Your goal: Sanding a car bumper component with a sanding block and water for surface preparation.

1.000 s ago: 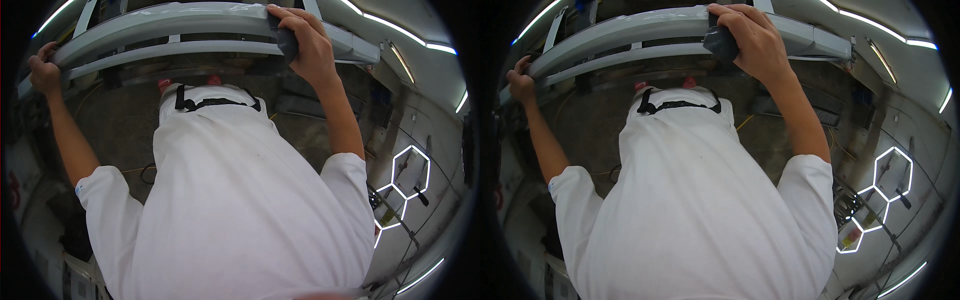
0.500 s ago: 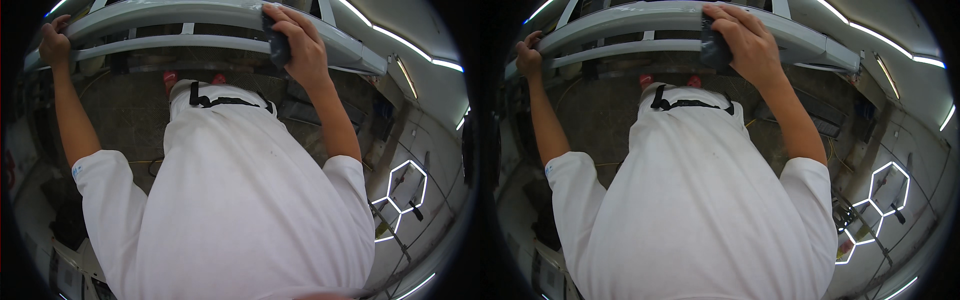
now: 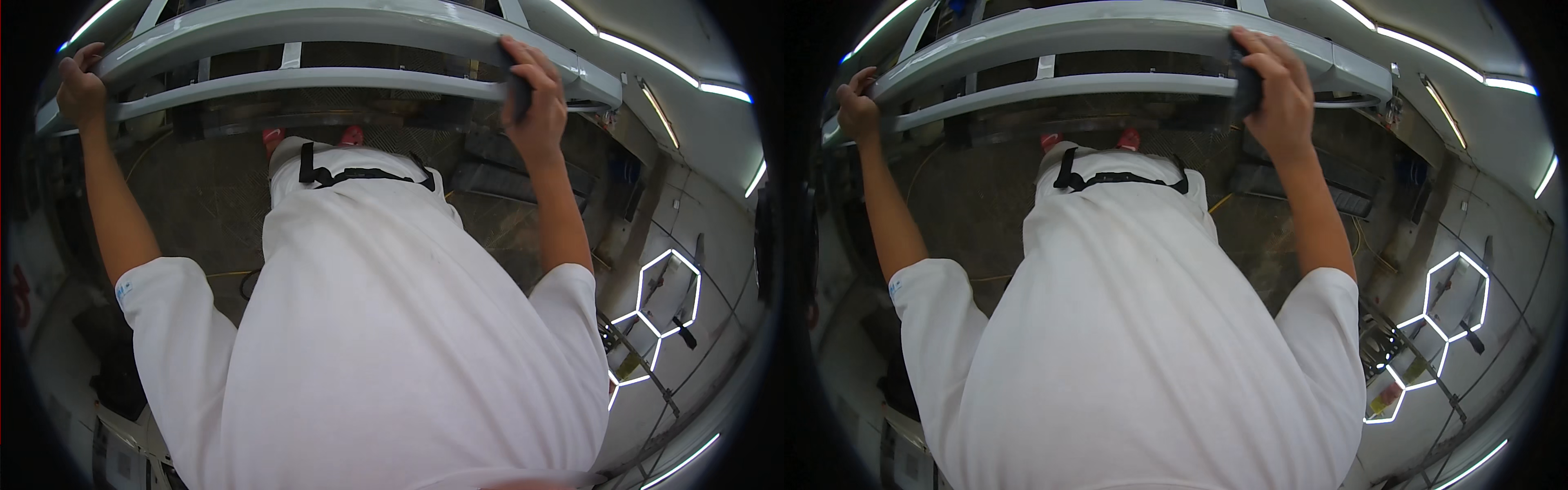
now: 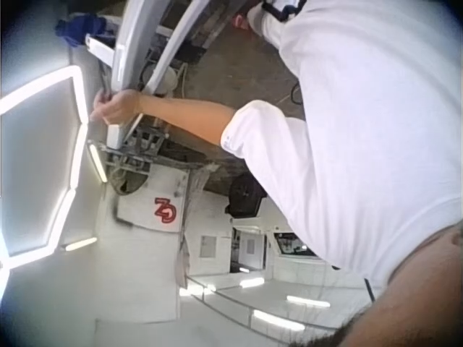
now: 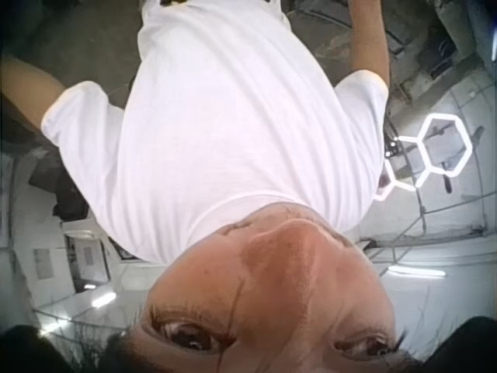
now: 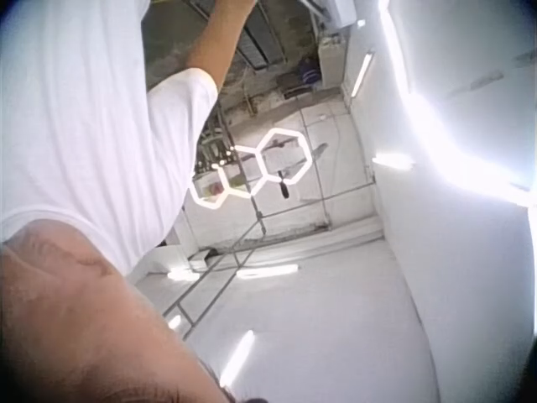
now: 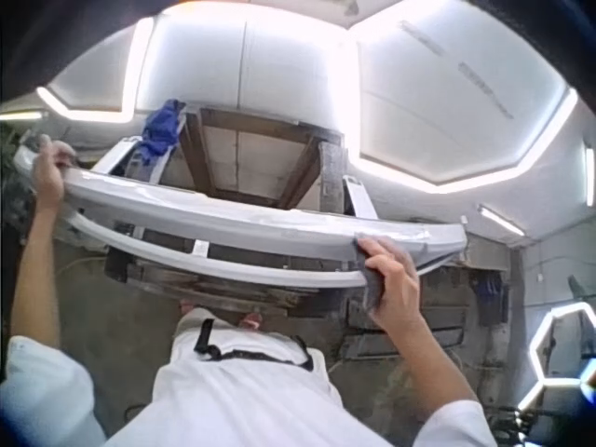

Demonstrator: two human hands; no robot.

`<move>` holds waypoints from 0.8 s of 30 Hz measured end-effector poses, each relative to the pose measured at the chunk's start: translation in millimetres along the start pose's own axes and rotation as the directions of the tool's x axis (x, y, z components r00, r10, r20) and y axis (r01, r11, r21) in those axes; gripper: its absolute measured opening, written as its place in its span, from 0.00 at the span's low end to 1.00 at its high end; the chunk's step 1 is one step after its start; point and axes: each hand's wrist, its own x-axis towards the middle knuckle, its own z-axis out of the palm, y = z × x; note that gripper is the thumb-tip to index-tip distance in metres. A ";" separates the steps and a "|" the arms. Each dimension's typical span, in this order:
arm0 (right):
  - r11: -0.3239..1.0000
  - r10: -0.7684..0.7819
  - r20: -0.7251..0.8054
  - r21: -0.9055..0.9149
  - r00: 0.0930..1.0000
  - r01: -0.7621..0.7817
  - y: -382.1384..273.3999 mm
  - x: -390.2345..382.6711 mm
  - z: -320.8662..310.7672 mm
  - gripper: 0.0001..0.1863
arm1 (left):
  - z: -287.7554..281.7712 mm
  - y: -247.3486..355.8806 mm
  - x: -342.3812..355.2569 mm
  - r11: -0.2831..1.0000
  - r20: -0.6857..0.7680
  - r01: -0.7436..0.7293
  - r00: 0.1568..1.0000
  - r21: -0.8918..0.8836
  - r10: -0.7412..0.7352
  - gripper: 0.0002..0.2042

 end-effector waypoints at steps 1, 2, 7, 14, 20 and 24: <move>0.998 0.043 0.005 -0.039 0.999 -0.043 25.4 -15.4 -26.9 0.17 | -1.1 1.1 0.6 0.999 0.018 0.004 1.000 -0.039 -0.003 0.34; 0.993 0.089 0.006 -0.075 0.996 -0.089 42.8 -29.4 -44.9 0.16 | -1.4 2.6 -1.1 0.997 0.038 0.006 0.999 -0.076 -0.003 0.34; 0.998 0.069 -0.037 -0.003 0.997 -0.069 2.1 -5.6 -10.5 0.19 | -11.6 -23.0 2.0 0.999 0.025 -0.013 1.000 -0.033 0.013 0.39; 0.997 -0.043 0.042 0.070 0.998 0.040 -0.9 -8.9 -10.4 0.18 | -22.6 -37.7 -8.4 0.997 0.000 -0.033 0.999 -0.065 0.033 0.40; 0.998 0.000 -0.001 -0.058 1.000 0.000 13.9 -22.0 -34.3 0.18 | -26.3 -16.6 2.5 0.994 -0.009 -0.104 0.995 0.022 0.104 0.37; 0.996 -0.065 0.007 0.056 0.998 0.064 -26.1 7.8 13.2 0.18 | -21.8 -24.1 3.4 0.998 -0.032 -0.068 0.997 -0.002 0.067 0.34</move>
